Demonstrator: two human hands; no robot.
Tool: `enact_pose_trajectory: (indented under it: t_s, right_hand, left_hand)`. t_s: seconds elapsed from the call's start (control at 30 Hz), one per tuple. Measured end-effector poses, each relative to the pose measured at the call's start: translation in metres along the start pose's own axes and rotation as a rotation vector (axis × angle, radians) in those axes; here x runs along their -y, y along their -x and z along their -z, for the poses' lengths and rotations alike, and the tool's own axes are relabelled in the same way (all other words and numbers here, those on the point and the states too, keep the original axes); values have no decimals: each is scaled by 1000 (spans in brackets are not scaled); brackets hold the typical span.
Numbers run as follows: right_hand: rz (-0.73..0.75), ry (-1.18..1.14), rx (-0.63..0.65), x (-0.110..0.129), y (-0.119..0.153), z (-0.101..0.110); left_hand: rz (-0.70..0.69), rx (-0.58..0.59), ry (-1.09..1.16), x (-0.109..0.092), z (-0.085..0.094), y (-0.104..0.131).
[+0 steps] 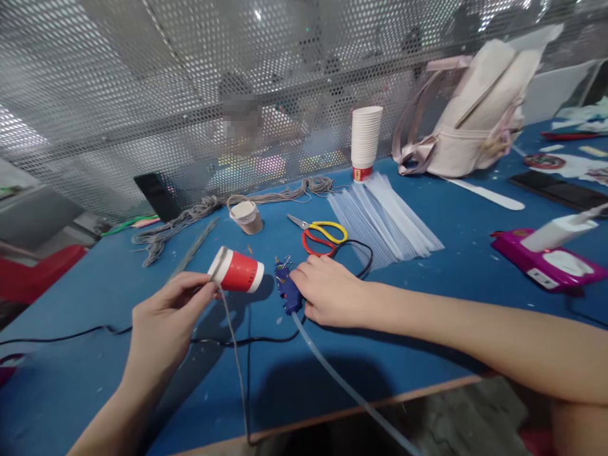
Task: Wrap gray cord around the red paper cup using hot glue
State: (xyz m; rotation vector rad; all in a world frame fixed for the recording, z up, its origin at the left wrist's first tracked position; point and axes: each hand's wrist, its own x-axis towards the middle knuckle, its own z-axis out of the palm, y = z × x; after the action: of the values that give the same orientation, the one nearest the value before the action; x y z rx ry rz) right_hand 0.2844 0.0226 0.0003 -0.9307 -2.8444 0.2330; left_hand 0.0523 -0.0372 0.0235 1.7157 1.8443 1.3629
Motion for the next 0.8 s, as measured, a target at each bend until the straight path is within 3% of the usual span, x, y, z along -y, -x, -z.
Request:
enact_pose_trajectory:
  t_s: [0.27, 0.4, 0.47, 0.53, 0.6, 0.67, 0.8]
  right_hand:
    - [42, 7, -37, -4, -13, -10]
    - [107, -142, -339, -15, -11, -14]
    - [64, -376, -530, -20, -7, -9]
    - [-51, -765, -637, -21, -3, 0]
    - [-145, -1153, -634, -19, -1, 10]
    - [-230, -1340, -537, -14, 0, 16]
    - [-452, -1198, -279, -3, 0, 17]
  left_hand:
    - [94, 1, 110, 3, -3, -3]
    - [103, -9, 145, 5, -4, -2]
    - [104, -16, 144, 5, -5, -2]
    - [109, -20, 129, 4, -4, -1]
    - [110, -18, 110, 2, -3, -1]
    - [99, 2, 81, 1, -1, -1]
    - [19, 62, 20, 5, 3, -8]
